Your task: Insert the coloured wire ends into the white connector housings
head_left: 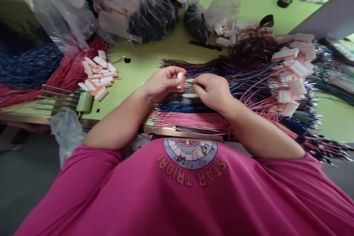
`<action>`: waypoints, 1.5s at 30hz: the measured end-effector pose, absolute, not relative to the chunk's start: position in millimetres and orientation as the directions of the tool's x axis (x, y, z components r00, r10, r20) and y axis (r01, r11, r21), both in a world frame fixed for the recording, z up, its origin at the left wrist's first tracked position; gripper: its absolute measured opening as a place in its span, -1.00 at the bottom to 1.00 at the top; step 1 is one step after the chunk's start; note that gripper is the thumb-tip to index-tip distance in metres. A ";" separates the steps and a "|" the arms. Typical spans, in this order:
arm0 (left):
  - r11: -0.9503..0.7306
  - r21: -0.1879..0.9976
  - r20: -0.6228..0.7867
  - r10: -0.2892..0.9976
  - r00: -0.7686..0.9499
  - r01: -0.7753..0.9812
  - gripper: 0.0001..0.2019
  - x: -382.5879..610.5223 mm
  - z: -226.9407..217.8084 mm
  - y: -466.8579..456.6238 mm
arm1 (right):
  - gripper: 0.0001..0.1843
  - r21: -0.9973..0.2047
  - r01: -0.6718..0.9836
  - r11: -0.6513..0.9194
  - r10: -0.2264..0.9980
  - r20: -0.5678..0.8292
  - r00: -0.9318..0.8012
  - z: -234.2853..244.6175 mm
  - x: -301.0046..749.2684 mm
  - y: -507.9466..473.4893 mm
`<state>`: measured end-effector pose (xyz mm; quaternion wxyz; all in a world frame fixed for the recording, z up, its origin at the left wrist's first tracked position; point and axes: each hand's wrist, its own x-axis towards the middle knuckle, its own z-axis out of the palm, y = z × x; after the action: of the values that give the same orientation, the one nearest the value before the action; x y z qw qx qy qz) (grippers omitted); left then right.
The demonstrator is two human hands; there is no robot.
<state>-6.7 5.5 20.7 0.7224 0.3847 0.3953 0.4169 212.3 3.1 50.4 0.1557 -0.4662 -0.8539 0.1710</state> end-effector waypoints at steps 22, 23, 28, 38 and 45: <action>0.382 0.882 -0.288 0.900 0.326 -0.275 -0.59 -1.0 21.5 2.0 | -0.37 -0.058 0.728 0.683 0.731 0.050 -0.681 45.0 205.0 -5.8; 0.387 0.883 -0.292 0.897 0.333 -0.266 -0.61 -0.6 21.1 1.7 | -0.36 -0.053 0.717 0.695 0.719 0.055 -0.693 43.4 204.8 -5.7; 0.392 0.883 -0.295 0.891 0.346 -0.259 -0.57 0.2 19.5 1.1 | -0.44 -0.080 0.708 0.701 0.713 0.070 -0.698 38.5 202.5 -5.2; 0.397 0.896 -0.320 0.887 0.333 -0.197 -0.56 2.4 19.3 -1.2 | -0.49 -0.098 0.753 0.651 0.749 -0.083 -0.658 37.8 191.4 -7.6; 0.308 0.947 -0.262 0.907 0.329 -0.096 -0.68 -2.2 22.5 2.4 | -0.57 -0.040 0.757 0.653 0.746 -0.141 -0.651 60.8 203.0 -2.6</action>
<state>-2.2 2.4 22.5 0.6756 0.4563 0.4444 0.3713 203.0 -2.6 60.8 -0.0561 -0.4140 -0.9073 0.0478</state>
